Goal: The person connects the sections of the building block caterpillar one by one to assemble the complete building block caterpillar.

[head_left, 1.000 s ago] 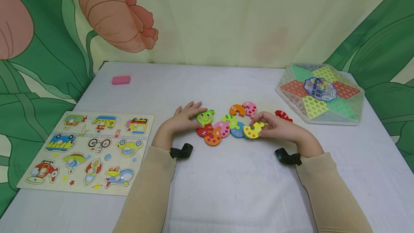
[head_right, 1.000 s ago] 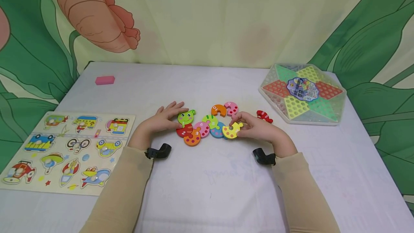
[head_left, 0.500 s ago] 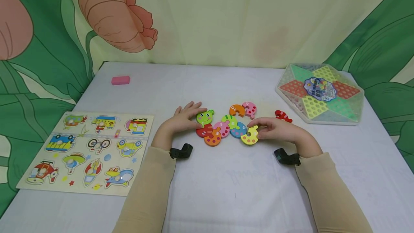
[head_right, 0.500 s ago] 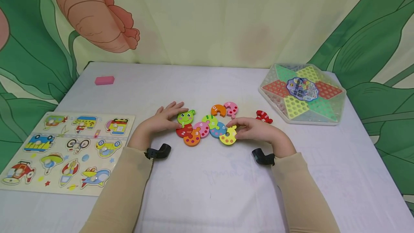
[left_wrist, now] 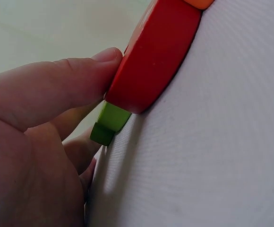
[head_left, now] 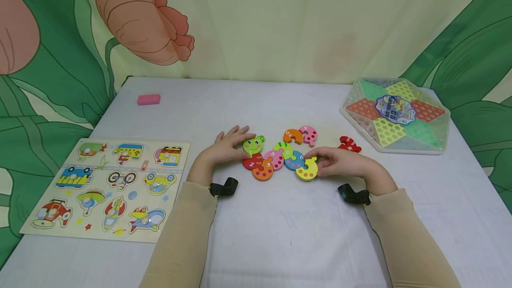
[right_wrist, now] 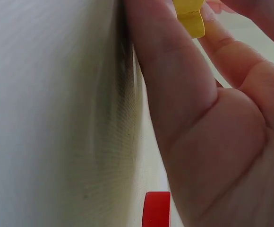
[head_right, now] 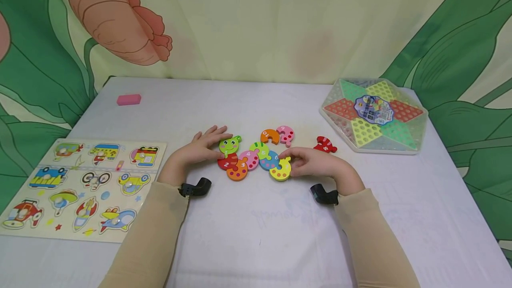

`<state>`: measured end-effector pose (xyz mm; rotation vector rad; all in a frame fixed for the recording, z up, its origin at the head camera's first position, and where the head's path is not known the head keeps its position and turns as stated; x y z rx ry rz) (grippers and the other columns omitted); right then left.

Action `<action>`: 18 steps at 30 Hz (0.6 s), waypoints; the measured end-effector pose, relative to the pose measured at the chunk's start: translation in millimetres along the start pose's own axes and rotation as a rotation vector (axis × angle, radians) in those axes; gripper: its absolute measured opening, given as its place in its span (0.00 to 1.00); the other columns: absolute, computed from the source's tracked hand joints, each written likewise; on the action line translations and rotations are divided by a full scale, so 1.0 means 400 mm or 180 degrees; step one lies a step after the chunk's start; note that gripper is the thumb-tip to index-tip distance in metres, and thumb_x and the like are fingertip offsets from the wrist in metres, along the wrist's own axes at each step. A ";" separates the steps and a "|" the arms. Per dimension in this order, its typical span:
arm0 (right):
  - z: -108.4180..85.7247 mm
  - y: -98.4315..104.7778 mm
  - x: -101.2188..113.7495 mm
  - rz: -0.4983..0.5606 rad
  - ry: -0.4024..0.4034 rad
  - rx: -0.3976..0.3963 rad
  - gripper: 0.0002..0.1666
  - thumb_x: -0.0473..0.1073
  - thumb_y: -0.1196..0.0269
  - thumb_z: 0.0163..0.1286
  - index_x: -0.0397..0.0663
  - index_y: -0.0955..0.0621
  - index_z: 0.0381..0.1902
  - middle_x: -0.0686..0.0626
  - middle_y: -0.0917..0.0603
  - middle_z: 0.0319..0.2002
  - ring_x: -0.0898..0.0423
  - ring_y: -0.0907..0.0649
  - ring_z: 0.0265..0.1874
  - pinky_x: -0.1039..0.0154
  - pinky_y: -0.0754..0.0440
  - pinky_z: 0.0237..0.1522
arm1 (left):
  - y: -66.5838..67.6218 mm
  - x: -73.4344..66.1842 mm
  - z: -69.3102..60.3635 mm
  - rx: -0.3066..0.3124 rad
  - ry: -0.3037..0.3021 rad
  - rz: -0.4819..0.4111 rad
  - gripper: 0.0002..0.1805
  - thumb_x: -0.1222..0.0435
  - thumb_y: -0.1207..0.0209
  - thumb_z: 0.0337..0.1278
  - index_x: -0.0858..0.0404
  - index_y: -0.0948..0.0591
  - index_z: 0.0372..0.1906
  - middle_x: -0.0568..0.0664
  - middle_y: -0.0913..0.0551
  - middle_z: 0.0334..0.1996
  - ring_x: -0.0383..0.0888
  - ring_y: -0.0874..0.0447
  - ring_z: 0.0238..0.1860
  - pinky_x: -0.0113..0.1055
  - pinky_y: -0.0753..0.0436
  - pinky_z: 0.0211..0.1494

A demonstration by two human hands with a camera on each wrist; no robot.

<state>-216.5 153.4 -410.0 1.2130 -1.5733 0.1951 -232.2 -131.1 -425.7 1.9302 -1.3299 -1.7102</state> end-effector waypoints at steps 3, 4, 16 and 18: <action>0.002 -0.002 -0.003 -0.0014 -0.0066 -0.0008 0.28 0.44 0.38 0.60 0.51 0.31 0.59 0.49 0.21 0.37 0.54 0.23 0.36 0.66 0.23 0.40 | 0.000 0.000 0.000 -0.0006 0.0000 0.0016 0.35 0.56 0.43 0.47 0.45 0.36 0.65 0.41 0.52 0.72 0.44 0.68 0.73 0.51 0.72 0.71; 0.002 -0.002 -0.004 -0.0032 -0.0073 -0.0016 0.28 0.44 0.38 0.60 0.51 0.30 0.58 0.49 0.21 0.37 0.54 0.23 0.36 0.66 0.23 0.40 | -0.001 0.000 -0.001 -0.0006 -0.0002 0.0022 0.35 0.56 0.43 0.47 0.45 0.36 0.65 0.41 0.51 0.72 0.44 0.68 0.73 0.51 0.72 0.71; 0.003 0.003 0.005 -0.0410 -0.0134 -0.0293 0.24 0.41 0.37 0.58 0.54 0.26 0.54 0.49 0.28 0.30 0.53 0.28 0.28 0.67 0.28 0.29 | 0.001 -0.002 -0.002 -0.0016 0.0011 0.0013 0.35 0.57 0.42 0.47 0.45 0.36 0.65 0.40 0.51 0.72 0.43 0.67 0.73 0.51 0.72 0.70; 0.002 0.004 0.007 -0.0512 -0.0155 -0.0342 0.23 0.41 0.37 0.58 0.54 0.25 0.53 0.49 0.29 0.31 0.54 0.28 0.28 0.67 0.28 0.28 | 0.001 -0.002 -0.001 -0.0025 0.0004 0.0010 0.35 0.57 0.42 0.47 0.46 0.35 0.65 0.41 0.51 0.72 0.44 0.67 0.73 0.51 0.72 0.71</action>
Point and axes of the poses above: each hand's wrist, its own z-axis towards the middle knuckle, its own y-axis out of the back of the hand, x = y × z, the point moved 5 cm from there along z, towards the middle knuckle
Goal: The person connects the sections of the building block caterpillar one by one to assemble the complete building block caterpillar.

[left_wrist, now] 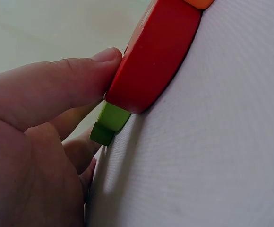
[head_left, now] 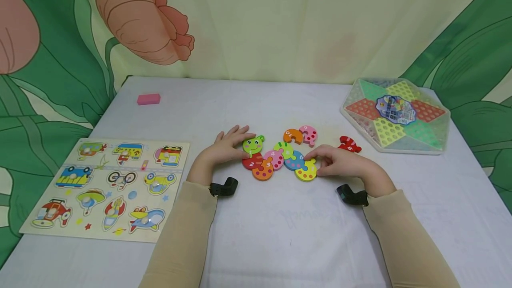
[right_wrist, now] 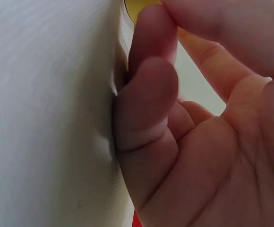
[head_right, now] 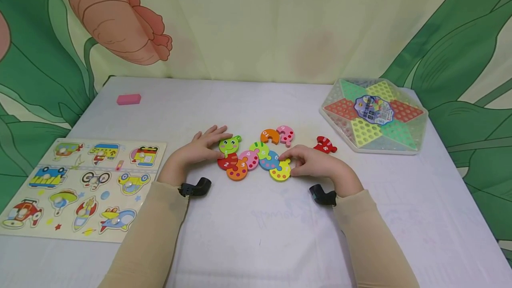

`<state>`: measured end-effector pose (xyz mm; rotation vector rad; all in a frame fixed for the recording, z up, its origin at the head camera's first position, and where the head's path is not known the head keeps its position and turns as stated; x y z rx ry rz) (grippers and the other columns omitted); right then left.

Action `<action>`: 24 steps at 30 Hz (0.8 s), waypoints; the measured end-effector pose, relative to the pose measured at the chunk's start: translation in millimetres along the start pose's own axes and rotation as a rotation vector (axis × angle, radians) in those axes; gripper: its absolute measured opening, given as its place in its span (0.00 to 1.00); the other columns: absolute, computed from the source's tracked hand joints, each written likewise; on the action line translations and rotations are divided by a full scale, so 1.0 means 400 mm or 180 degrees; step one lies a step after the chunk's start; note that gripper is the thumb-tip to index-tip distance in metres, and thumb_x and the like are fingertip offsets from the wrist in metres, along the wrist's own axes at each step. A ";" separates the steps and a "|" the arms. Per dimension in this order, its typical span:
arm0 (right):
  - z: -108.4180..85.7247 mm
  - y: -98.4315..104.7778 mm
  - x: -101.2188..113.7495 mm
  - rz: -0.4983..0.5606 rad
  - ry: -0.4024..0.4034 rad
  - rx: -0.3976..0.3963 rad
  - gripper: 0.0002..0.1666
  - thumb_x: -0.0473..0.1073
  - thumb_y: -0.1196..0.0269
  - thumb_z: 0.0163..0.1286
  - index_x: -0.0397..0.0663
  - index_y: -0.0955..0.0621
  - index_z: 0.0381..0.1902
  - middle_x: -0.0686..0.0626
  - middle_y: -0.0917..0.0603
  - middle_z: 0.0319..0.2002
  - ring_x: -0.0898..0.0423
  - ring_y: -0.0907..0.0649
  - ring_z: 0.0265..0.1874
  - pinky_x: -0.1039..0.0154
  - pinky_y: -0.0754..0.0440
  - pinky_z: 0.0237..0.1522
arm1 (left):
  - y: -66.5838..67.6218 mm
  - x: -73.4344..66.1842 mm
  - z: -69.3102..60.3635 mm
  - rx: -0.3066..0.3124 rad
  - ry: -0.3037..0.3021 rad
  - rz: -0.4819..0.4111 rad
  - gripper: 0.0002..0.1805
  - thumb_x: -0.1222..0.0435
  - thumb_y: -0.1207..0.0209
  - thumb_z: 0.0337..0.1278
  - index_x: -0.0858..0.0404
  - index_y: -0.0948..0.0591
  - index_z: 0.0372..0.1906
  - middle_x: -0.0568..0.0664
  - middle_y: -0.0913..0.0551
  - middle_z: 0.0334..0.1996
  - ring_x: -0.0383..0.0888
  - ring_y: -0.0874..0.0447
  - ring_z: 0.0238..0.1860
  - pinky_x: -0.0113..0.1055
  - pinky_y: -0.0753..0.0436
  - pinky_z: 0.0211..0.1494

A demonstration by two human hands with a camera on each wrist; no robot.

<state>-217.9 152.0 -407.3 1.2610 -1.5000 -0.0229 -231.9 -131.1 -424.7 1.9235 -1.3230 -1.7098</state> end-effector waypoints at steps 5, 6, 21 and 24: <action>0.009 -0.001 0.005 -0.0071 0.0040 0.0000 0.24 0.42 0.37 0.58 0.53 0.25 0.54 0.48 0.27 0.35 0.54 0.28 0.30 0.67 0.27 0.30 | 0.001 0.008 -0.006 -0.0015 0.0022 -0.0013 0.35 0.57 0.43 0.47 0.46 0.36 0.65 0.41 0.51 0.72 0.44 0.68 0.73 0.51 0.72 0.71; 0.010 0.000 0.005 -0.0072 0.0049 -0.0006 0.24 0.42 0.37 0.58 0.53 0.25 0.55 0.48 0.26 0.38 0.54 0.27 0.32 0.67 0.27 0.32 | 0.002 0.009 -0.007 -0.0011 0.0029 -0.0012 0.35 0.57 0.43 0.47 0.45 0.36 0.65 0.40 0.51 0.72 0.43 0.68 0.73 0.51 0.72 0.71; 0.081 0.108 0.076 -0.0216 0.0399 -0.0254 0.27 0.40 0.39 0.61 0.50 0.29 0.59 0.45 0.29 0.54 0.50 0.31 0.49 0.58 0.27 0.47 | -0.001 0.001 0.009 0.0029 0.0059 0.0126 0.33 0.54 0.42 0.49 0.43 0.35 0.65 0.40 0.52 0.72 0.43 0.68 0.73 0.51 0.71 0.71; 0.083 0.113 0.071 -0.0193 0.0372 -0.0215 0.28 0.41 0.39 0.61 0.50 0.30 0.60 0.45 0.30 0.56 0.49 0.31 0.52 0.53 0.26 0.50 | -0.001 0.004 0.008 0.0021 0.0070 0.0118 0.33 0.54 0.42 0.49 0.43 0.35 0.64 0.40 0.51 0.72 0.42 0.68 0.73 0.51 0.71 0.71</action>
Point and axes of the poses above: each hand's wrist, its own z-axis towards the middle knuckle, its own y-axis out of the back of the hand, x = y × z, the point moved 5 cm from there along z, towards the middle knuckle
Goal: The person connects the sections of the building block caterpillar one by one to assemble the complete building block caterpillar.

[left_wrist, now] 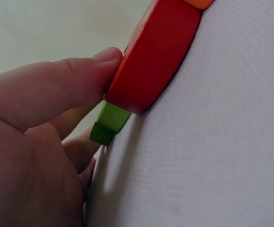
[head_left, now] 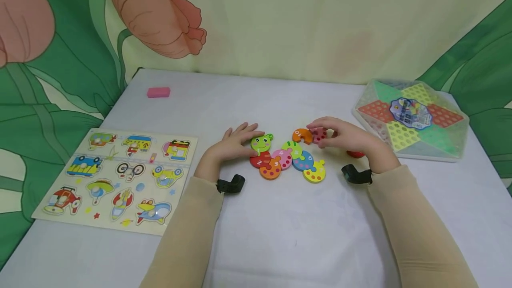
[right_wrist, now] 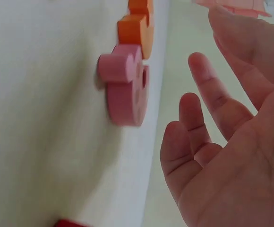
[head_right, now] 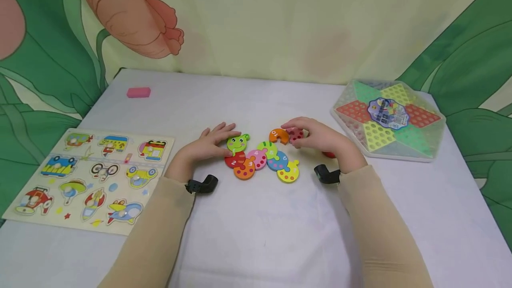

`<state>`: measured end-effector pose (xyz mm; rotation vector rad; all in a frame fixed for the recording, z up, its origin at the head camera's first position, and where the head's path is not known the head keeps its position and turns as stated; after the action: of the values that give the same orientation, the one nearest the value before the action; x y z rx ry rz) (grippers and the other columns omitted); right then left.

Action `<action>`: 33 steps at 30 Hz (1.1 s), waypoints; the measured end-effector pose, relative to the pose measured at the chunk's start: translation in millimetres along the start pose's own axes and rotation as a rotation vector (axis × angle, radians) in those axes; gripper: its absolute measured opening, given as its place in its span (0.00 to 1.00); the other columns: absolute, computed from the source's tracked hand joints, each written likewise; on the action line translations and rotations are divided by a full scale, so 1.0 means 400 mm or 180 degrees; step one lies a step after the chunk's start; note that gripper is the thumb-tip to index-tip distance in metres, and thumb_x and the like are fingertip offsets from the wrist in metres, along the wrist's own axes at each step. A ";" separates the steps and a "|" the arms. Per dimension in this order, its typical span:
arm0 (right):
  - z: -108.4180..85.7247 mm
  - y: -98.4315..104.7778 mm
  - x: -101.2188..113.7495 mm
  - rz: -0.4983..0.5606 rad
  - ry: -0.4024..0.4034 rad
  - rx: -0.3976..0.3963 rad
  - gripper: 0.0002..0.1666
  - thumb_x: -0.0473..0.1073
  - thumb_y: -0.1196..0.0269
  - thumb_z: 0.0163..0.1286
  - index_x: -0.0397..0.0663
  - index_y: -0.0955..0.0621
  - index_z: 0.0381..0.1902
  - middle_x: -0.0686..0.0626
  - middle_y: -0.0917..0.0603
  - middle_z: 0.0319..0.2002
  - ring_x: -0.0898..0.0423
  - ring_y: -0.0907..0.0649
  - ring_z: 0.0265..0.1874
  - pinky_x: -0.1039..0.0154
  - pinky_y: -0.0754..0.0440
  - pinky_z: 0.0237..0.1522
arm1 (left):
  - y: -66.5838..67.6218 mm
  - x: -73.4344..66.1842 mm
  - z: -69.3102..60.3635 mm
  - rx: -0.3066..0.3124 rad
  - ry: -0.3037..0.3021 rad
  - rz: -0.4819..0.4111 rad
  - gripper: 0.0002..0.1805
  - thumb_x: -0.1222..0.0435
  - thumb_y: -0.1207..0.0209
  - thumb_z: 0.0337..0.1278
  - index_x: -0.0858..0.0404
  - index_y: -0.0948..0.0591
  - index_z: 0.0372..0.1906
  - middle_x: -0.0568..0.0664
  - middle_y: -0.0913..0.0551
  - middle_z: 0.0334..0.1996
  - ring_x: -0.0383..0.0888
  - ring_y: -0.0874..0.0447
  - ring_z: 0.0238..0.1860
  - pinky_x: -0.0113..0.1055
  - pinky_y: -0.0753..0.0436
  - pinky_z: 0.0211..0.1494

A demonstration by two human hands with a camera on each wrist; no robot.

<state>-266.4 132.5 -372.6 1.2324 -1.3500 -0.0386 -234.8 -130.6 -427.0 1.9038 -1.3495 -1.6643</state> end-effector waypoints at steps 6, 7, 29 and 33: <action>-0.028 0.005 -0.022 -0.0037 -0.0020 -0.0032 0.28 0.42 0.40 0.62 0.50 0.31 0.61 0.45 0.33 0.62 0.47 0.33 0.57 0.46 0.27 0.54 | 0.005 -0.006 -0.001 -0.0023 -0.0013 0.0003 0.33 0.54 0.42 0.49 0.43 0.35 0.64 0.40 0.51 0.72 0.42 0.68 0.73 0.50 0.72 0.71; -0.036 0.006 -0.025 -0.0065 -0.0020 -0.0049 0.28 0.41 0.40 0.62 0.50 0.32 0.61 0.45 0.33 0.62 0.46 0.33 0.57 0.47 0.27 0.52 | 0.006 -0.007 -0.002 -0.0020 -0.0017 0.0009 0.33 0.54 0.42 0.49 0.43 0.35 0.65 0.40 0.51 0.72 0.42 0.68 0.73 0.50 0.72 0.71; -0.187 0.053 -0.148 -0.0456 -0.0374 -0.0137 0.30 0.44 0.38 0.60 0.48 0.30 0.60 0.39 0.35 0.60 0.46 0.31 0.51 0.61 0.26 0.40 | 0.002 -0.007 -0.004 0.0017 -0.0028 -0.0005 0.33 0.54 0.42 0.49 0.43 0.35 0.65 0.40 0.51 0.72 0.43 0.68 0.73 0.51 0.72 0.71; -0.171 0.045 -0.156 -0.0524 -0.0436 -0.0079 0.29 0.42 0.38 0.59 0.47 0.28 0.59 0.37 0.34 0.58 0.44 0.31 0.50 0.62 0.26 0.38 | 0.002 -0.005 -0.004 0.0006 -0.0034 -0.0019 0.33 0.54 0.42 0.49 0.43 0.35 0.65 0.40 0.51 0.72 0.43 0.68 0.73 0.51 0.72 0.71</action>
<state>-247.0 223.7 -386.7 1.3370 -1.3581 -0.2591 -233.6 -129.9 -424.9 1.9046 -1.3509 -1.6789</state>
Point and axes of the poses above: each hand's wrist, its own z-axis towards the middle knuckle, its own y-axis out of the back of the hand, x = y × z, the point moved 5 cm from there along z, towards the middle knuckle
